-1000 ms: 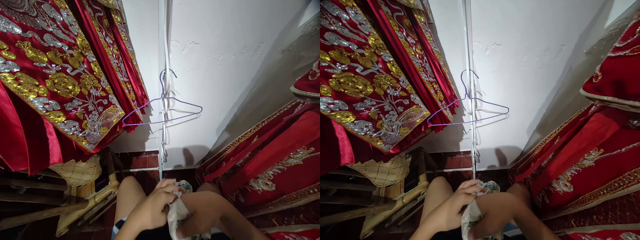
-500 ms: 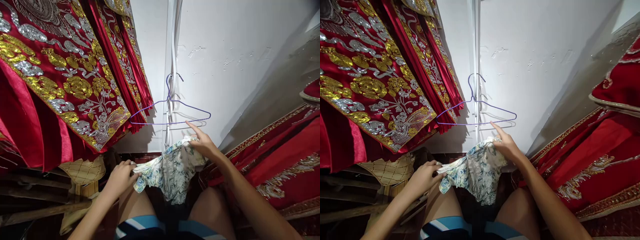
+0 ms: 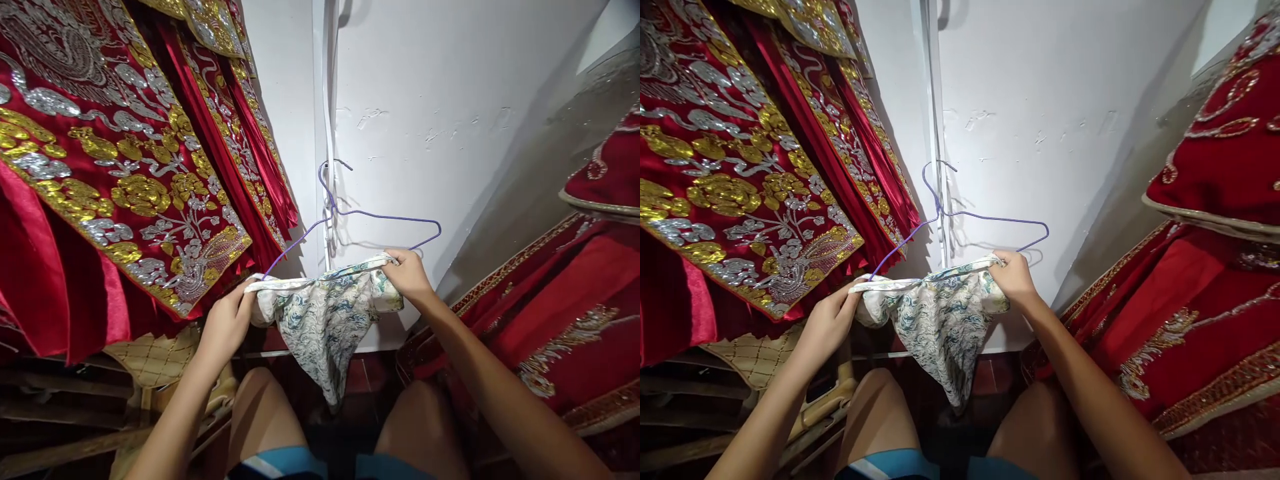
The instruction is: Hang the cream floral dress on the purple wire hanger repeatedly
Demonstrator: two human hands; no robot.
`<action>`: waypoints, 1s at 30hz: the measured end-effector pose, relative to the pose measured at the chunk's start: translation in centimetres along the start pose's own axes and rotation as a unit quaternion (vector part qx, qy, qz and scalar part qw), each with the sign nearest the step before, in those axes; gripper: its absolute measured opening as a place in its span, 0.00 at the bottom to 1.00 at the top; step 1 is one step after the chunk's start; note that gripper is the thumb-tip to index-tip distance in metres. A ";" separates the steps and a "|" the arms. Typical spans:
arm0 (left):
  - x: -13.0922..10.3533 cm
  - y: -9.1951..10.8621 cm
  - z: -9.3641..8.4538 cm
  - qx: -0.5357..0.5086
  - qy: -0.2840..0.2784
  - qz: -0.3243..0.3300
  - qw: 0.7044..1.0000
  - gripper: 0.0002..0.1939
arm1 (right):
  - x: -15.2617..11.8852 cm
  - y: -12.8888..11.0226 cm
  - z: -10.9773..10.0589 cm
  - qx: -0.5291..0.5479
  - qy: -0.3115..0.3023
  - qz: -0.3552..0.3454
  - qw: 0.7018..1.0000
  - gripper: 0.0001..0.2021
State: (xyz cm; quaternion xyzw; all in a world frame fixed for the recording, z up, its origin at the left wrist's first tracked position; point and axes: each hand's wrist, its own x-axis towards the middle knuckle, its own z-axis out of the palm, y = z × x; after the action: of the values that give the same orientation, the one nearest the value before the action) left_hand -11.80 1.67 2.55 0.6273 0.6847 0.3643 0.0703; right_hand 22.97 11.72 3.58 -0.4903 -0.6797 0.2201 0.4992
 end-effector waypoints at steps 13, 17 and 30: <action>4.5 6.5 2.1 -0.166 0.105 0.162 0.967 0.13 | -4.6 -1.0 -1.3 0.085 0.019 0.059 0.994 0.41; 4.6 5.7 1.7 -0.170 0.063 0.167 0.969 0.10 | -2.0 0.2 -3.9 -0.010 0.074 0.041 0.996 0.58; 7.1 3.9 -2.0 -0.425 -0.163 -0.052 0.889 0.22 | 2.5 -1.8 -9.9 -0.074 0.040 0.048 0.995 0.10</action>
State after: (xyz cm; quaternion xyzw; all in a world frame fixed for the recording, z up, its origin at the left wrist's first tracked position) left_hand -11.17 7.10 8.80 0.5511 0.4754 0.5092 0.4595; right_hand 30.91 11.32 10.19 -0.5660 -0.6495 0.1733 0.4772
